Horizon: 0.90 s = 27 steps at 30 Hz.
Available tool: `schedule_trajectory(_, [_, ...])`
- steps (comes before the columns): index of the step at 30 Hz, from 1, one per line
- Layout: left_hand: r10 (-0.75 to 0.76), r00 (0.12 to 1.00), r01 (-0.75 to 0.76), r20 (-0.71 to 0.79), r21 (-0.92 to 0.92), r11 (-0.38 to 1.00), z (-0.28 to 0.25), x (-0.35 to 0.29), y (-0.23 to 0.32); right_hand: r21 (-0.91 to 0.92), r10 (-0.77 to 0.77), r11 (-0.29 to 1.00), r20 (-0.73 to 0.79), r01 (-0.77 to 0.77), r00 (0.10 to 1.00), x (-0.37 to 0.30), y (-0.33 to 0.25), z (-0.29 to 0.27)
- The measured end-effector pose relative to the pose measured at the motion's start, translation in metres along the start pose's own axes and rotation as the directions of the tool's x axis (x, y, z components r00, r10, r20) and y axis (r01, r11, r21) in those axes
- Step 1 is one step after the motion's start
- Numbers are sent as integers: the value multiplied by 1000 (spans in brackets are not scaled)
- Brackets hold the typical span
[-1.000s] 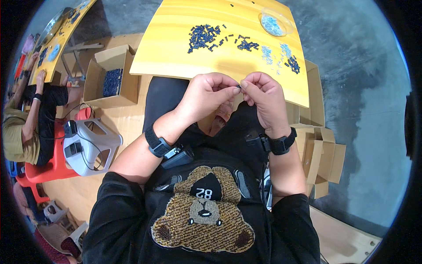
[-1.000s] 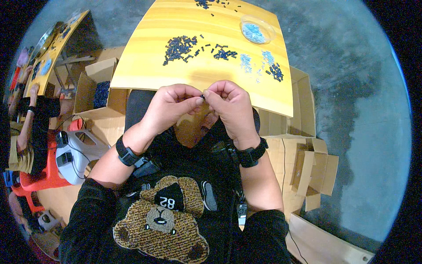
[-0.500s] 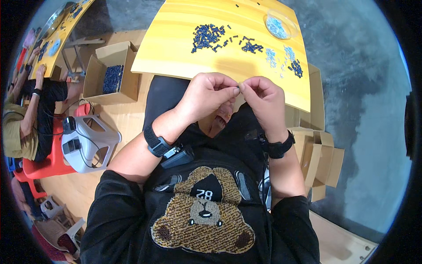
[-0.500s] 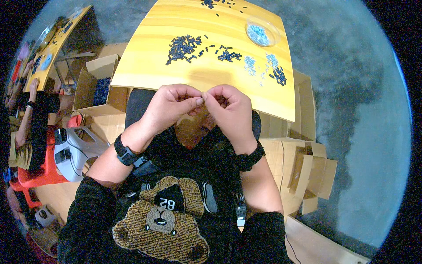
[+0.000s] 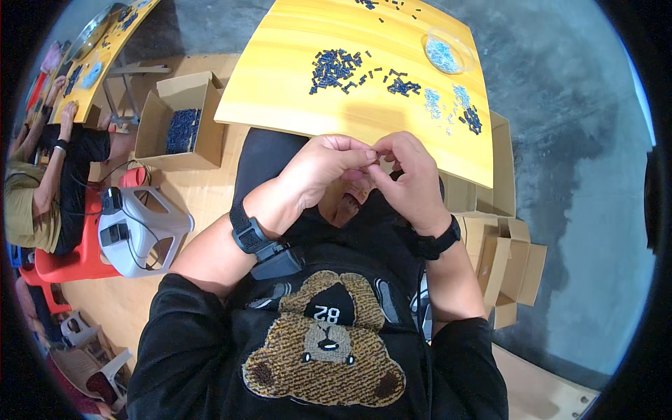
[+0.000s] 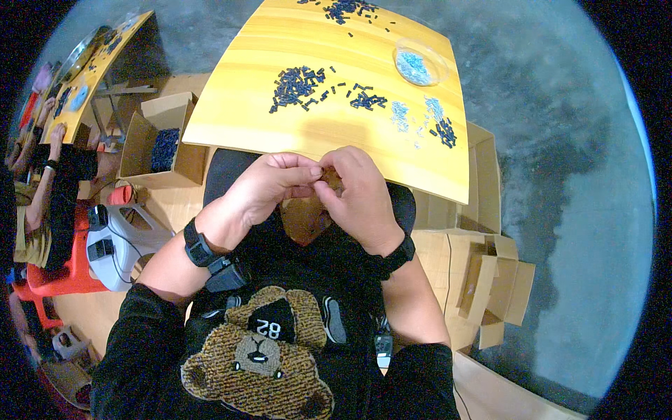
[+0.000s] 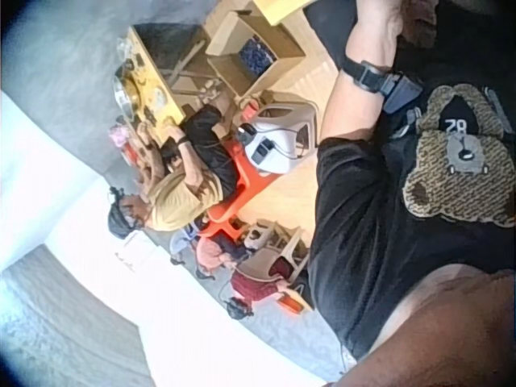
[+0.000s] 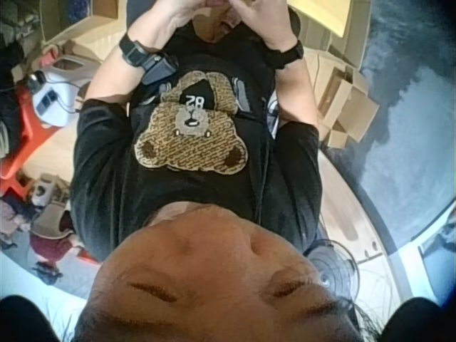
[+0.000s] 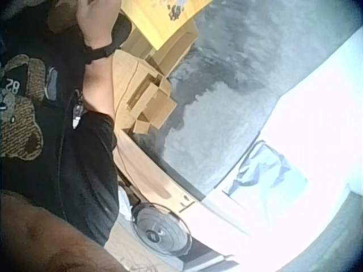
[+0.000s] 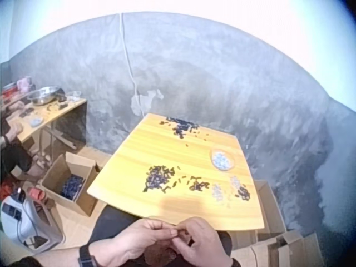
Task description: Assembling small black plastic components on a wooden table.
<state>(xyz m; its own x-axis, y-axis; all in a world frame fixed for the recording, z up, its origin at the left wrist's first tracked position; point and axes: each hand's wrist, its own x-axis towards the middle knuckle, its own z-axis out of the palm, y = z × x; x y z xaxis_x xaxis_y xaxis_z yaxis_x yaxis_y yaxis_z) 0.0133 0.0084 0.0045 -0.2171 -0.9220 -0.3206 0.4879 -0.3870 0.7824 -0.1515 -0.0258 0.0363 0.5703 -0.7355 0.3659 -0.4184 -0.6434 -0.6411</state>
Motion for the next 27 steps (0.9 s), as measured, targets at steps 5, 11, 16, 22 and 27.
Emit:
schedule_trajectory(5, [-45,999,46,14,-117,992,-6,5,-3,48,26,999,-21,-25,999,1,5,1])
schedule_trajectory(11, [-35,999,33,-16,-101,994,-9,9,-11,36,39,999,8,-39,999,3,11,6])
schedule_trajectory(16, [-46,999,44,-18,-76,996,-13,13,-9,6,10,1000,36,-10,999,7,16,8])
schedule_trajectory(22, [-49,999,48,-8,-60,997,-18,18,-4,19,13,1000,45,-13,999,14,19,12])
schedule_trajectory(27, [-48,999,48,0,-54,997,-23,27,3,43,20,999,12,-20,1000,22,26,5])
